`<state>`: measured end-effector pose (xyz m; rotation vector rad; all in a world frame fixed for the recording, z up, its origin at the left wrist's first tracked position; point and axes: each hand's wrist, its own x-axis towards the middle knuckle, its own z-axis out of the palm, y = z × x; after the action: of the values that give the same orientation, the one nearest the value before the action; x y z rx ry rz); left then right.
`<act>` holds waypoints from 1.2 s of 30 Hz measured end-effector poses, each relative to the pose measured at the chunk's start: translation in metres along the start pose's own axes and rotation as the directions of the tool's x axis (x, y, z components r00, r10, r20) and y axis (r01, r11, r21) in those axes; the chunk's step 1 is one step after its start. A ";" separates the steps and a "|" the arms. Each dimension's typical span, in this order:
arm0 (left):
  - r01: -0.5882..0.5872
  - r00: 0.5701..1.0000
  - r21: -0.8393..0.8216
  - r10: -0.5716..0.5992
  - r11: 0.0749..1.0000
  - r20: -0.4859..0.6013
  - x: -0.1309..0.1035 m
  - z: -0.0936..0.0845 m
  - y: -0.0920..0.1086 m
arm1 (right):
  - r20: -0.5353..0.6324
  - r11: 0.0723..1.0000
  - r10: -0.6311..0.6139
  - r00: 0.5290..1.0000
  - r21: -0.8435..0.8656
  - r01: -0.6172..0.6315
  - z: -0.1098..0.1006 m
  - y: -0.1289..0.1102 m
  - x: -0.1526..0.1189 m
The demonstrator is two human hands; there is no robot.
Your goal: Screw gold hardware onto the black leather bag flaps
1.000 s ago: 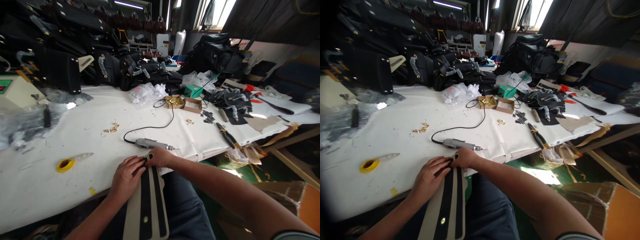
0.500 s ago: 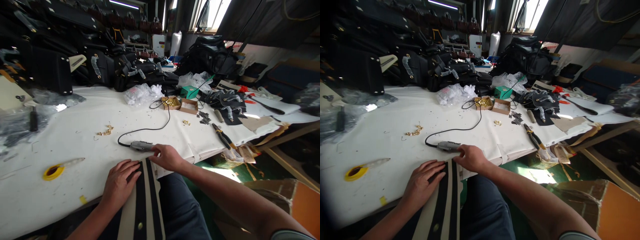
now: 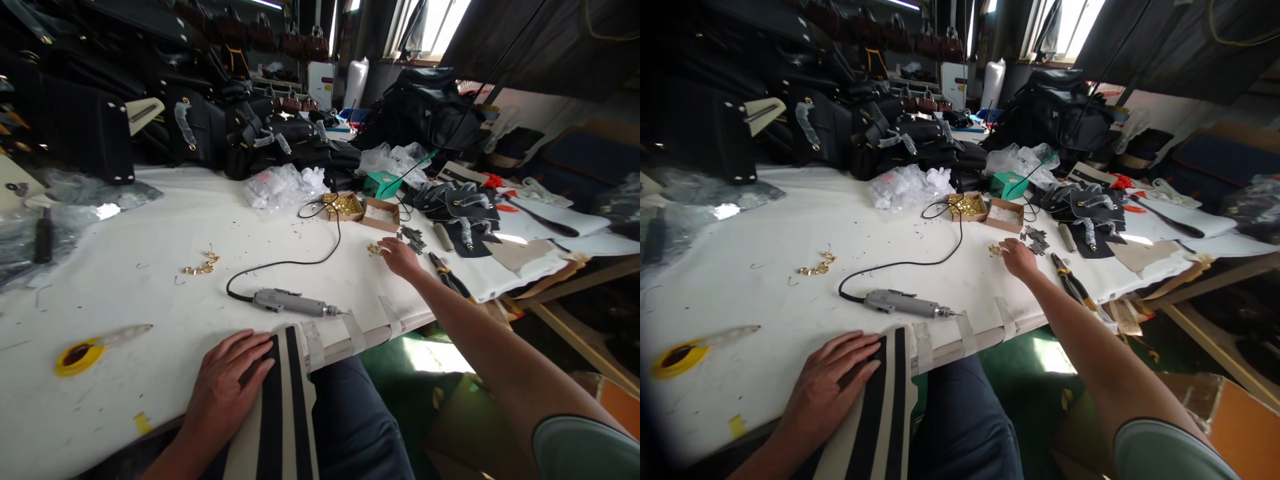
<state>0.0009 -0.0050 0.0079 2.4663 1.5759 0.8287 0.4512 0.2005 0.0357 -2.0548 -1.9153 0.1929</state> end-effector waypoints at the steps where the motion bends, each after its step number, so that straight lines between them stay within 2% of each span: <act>1: -0.001 1.000 0.004 0.001 1.000 0.002 0.000 0.000 0.000 | 0.005 1.000 -0.016 1.000 -0.015 0.016 0.003 0.002 0.001; 6: -0.006 1.000 0.022 0.006 1.000 -0.014 0.000 0.001 0.000 | -0.028 0.996 -0.086 0.996 -0.040 0.085 0.011 0.012 -0.023; 13: -0.039 0.999 0.003 0.039 0.999 -0.034 0.003 0.001 -0.001 | -0.063 0.985 -0.165 0.984 0.045 0.168 0.017 0.021 -0.070; 16: -0.073 0.997 0.003 0.073 0.997 -0.034 0.004 0.000 -0.003 | -0.105 0.985 -0.134 0.985 0.094 0.144 0.014 0.024 -0.078; 19: -0.093 0.995 0.003 0.093 0.996 -0.043 0.004 0.001 -0.004 | -0.167 0.989 -0.041 0.985 0.133 0.064 0.000 0.032 -0.072; 23: -0.082 0.996 0.001 0.082 0.997 -0.032 0.002 0.003 -0.007 | -0.232 0.989 0.091 0.968 0.137 -0.060 -0.034 0.047 -0.035; 26: -0.081 0.996 0.009 0.081 0.997 -0.029 0.000 0.005 -0.012 | -0.215 0.987 0.142 0.966 0.106 -0.122 -0.054 0.051 0.010; 28: -0.094 0.995 0.031 0.095 0.995 -0.026 -0.002 0.006 -0.015 | -0.185 0.989 0.141 0.973 0.070 -0.130 -0.059 0.047 0.044; 31: -0.132 0.991 0.075 0.135 0.988 -0.026 -0.002 0.007 -0.017 | -0.124 0.992 0.124 0.985 0.003 -0.125 -0.054 0.035 0.092; 36: -0.159 0.985 0.099 0.165 0.982 -0.052 0.003 0.001 -0.014 | 0.004 0.985 0.134 0.991 -0.111 -0.133 -0.029 0.019 0.153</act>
<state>-0.0090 0.0043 0.0031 2.6910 1.4811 0.8774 0.4922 0.3472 0.0747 -2.2609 -1.8338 0.1329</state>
